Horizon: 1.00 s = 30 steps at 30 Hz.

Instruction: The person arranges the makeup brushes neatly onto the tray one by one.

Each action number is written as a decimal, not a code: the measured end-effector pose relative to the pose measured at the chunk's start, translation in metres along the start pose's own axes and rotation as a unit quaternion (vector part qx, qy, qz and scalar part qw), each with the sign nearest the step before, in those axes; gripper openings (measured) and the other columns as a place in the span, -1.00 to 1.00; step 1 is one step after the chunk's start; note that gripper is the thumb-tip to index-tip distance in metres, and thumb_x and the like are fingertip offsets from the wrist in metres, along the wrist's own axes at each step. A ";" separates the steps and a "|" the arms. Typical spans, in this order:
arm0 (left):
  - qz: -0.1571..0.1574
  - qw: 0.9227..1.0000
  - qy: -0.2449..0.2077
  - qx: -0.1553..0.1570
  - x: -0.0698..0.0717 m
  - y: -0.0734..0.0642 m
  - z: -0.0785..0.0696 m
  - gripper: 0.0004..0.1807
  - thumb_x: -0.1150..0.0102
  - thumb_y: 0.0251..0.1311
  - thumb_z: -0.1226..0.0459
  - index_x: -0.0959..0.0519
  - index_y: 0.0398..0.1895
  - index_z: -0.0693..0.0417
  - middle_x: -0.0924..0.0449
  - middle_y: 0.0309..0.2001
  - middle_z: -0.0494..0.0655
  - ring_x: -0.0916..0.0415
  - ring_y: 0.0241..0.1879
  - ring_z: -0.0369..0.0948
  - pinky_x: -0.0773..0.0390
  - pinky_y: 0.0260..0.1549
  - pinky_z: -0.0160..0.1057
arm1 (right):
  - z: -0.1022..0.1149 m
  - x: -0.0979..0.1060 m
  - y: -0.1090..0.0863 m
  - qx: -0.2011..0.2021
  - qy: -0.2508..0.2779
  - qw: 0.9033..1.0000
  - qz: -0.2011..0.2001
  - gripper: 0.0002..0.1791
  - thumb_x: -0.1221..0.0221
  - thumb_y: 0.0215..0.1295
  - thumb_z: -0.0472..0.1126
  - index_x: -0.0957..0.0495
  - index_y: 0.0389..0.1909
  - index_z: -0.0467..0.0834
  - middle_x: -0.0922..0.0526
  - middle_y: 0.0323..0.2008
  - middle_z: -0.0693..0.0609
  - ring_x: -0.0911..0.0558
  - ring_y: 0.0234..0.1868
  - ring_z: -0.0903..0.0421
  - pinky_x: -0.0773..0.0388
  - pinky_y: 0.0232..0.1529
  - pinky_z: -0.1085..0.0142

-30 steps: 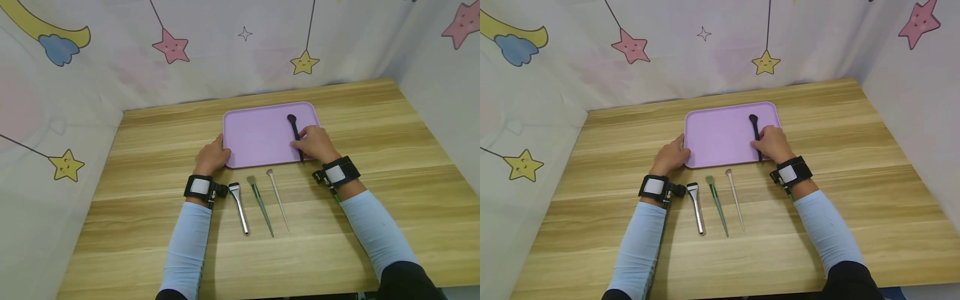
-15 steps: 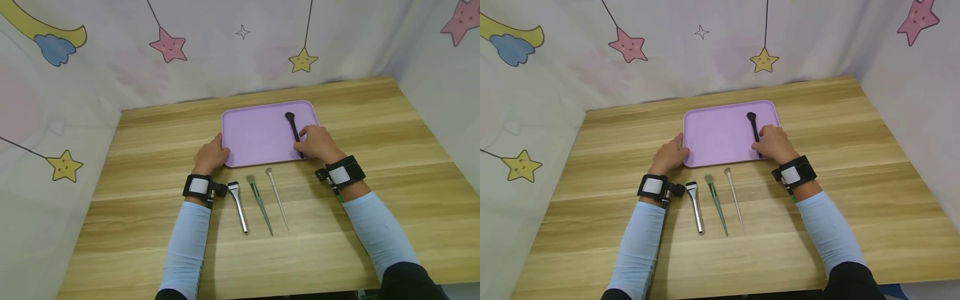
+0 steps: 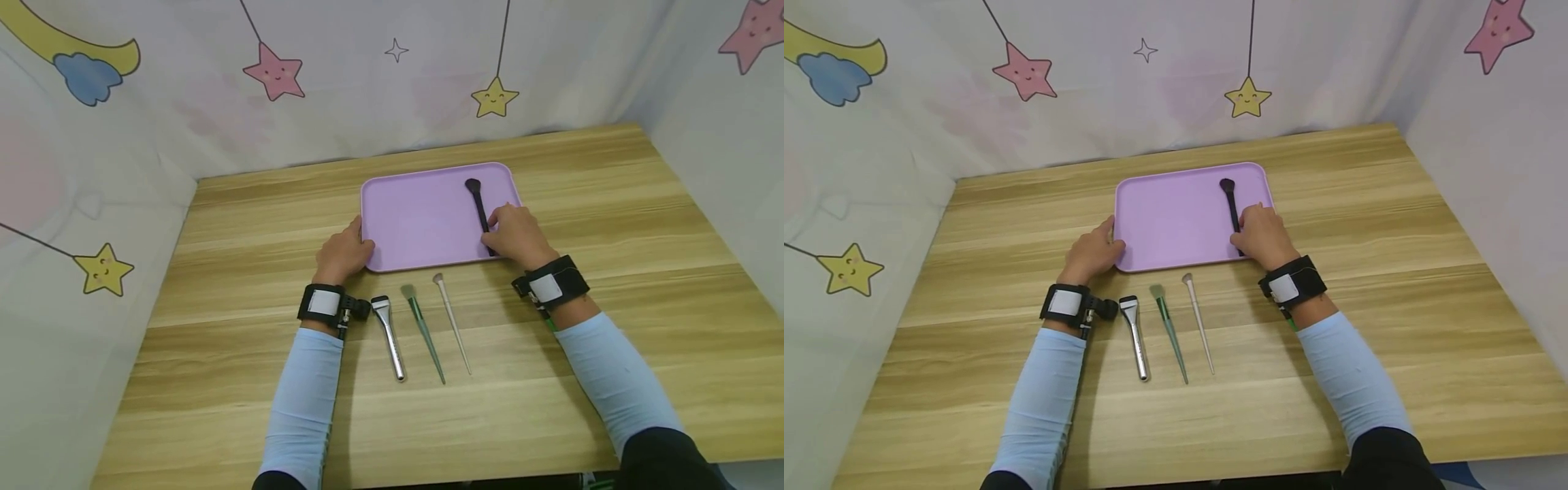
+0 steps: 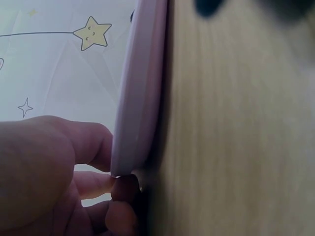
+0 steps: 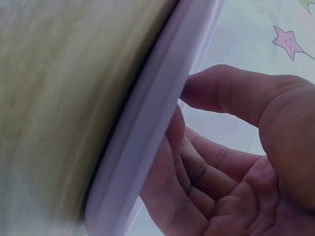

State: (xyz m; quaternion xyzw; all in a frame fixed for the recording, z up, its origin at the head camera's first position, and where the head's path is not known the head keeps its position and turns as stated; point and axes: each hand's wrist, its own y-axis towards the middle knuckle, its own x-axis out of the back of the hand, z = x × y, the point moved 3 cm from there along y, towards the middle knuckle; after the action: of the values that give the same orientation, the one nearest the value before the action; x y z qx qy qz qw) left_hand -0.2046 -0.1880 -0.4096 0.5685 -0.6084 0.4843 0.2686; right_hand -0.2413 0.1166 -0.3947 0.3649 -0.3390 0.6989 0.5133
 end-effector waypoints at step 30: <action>-0.008 1.000 -0.001 -0.008 -0.002 0.002 0.000 -0.22 0.16 0.22 0.02 0.02 0.54 -0.13 -0.33 0.38 0.05 -0.46 -0.12 0.04 -0.38 -0.33 -0.07 | 0.028 0.004 -0.016 0.050 -0.001 0.998 -0.036 -0.57 -0.27 0.13 -0.01 -0.65 -0.18 -0.33 -0.61 -0.62 -0.08 -0.48 -0.61 0.09 -0.35 -0.51 0.28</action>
State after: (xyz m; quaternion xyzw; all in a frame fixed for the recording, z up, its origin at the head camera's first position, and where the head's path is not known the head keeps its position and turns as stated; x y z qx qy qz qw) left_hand -0.2063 -0.1877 -0.4125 0.5718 -0.6080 0.4768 0.2759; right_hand -0.2219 0.0988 -0.3757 0.4028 -0.2909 0.6955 0.5191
